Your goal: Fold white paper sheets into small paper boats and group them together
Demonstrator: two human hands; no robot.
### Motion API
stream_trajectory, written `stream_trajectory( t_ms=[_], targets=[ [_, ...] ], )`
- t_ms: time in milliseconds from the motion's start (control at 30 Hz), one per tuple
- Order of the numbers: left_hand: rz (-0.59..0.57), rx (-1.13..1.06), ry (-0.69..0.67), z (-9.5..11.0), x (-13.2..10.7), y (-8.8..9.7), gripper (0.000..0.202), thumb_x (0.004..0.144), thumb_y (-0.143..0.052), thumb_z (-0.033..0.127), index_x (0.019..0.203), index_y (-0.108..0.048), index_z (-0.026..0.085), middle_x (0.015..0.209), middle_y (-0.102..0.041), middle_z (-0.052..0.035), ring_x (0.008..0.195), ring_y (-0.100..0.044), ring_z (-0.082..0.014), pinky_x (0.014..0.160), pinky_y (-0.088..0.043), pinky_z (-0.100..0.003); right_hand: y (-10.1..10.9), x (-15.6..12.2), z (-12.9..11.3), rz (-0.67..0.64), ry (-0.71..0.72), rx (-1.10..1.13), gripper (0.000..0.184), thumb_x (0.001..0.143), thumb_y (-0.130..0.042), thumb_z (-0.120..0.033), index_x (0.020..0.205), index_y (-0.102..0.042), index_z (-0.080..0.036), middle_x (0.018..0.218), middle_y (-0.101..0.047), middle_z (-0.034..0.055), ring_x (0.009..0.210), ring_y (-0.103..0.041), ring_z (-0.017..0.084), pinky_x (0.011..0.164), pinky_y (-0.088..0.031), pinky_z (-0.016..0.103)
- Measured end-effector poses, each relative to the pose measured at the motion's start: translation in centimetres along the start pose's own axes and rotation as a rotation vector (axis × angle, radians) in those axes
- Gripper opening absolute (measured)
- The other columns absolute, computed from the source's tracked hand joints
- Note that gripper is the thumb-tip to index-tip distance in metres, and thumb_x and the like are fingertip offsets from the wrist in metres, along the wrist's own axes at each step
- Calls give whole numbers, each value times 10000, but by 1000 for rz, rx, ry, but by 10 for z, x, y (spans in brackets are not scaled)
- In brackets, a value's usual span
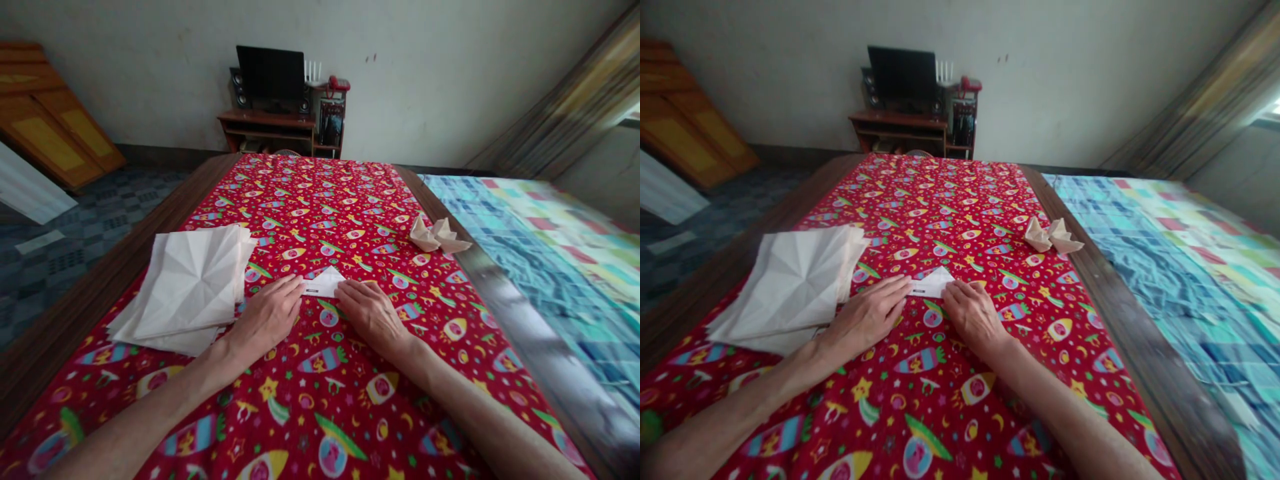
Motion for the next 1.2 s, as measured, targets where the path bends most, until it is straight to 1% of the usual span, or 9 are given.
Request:
stream_trajectory(
  t_ms=[267,433,633,700,800,867,967,1067,1200],
  targets=[
    [-28,-77,-8,-1,18,-8,328,913,-429,166,1189,-594,100,1222,-618,-120,1166,-536,-215,1025,-452,-387,-7,16,1,-91,87,53,143,933,-446,-139,934,-589,-139,946,-652,86,934,-586,193,814,-478,294],
    [9,-118,-12,-3,15,-9,338,907,-435,154,1214,-573,120,1215,-621,-106,1160,-537,-212,1012,-462,-393,-4,13,-5,-36,129,-24,219,924,-421,-104,1108,-540,-94,1052,-641,147,1007,-575,229,822,-486,337],
    [51,-218,20,-3,19,-7,352,912,-423,160,1236,-560,152,1238,-611,-101,1161,-550,-209,1023,-455,-398,-12,21,-4,-44,-40,-147,276,896,-470,-132,1164,-530,-103,999,-662,134,896,-605,222,715,-489,319],
    [88,-274,59,-4,20,-7,414,920,-418,186,1330,-467,153,1337,-531,-119,1250,-483,-220,1061,-416,-412,-11,24,0,-31,-72,-155,241,899,-475,-137,1125,-554,-111,972,-672,125,856,-616,218,683,-485,313],
    [206,-388,185,-8,17,-5,612,927,-443,270,1469,-180,164,1468,-349,-159,1347,-359,-249,1082,-378,-451,-5,25,7,41,-80,-127,239,902,-471,-140,1125,-554,-119,976,-680,131,832,-626,220,672,-483,312],
    [255,-499,272,-9,15,-7,711,928,-453,326,1484,-39,168,1488,-291,-188,1324,-392,-251,1031,-437,-429,3,23,10,110,-96,-81,245,909,-456,-141,1139,-540,-129,967,-684,125,811,-631,208,664,-481,300],
    [174,-592,286,2,19,-12,720,927,-443,364,1481,-36,149,1412,-407,-199,1218,-513,-241,939,-511,-382,10,22,6,175,-95,21,212,927,-414,-159,1104,-531,-145,930,-686,101,778,-625,179,640,-472,271],
    [32,-593,236,17,26,-11,589,938,-402,319,1465,-184,170,1132,-640,-101,1021,-627,-207,893,-533,-364,13,22,-8,176,-57,110,177,936,-371,-166,1017,-527,-156,878,-671,81,769,-603,174,611,-453,262],
    [31,-448,189,23,32,3,469,971,-297,248,1439,-281,217,900,-679,-23,761,-647,-152,726,-566,-286,16,23,-17,199,-70,156,185,926,-329,-139,924,-512,-174,768,-627,53,699,-561,159,568,-407,251]
  ],
)
Point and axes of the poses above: each hand's wrist, its own x-axis towards the middle knuckle, its own y-axis out of the back of the hand, z = x × y, the point moved 8 cm from there along x, towards the middle knuckle
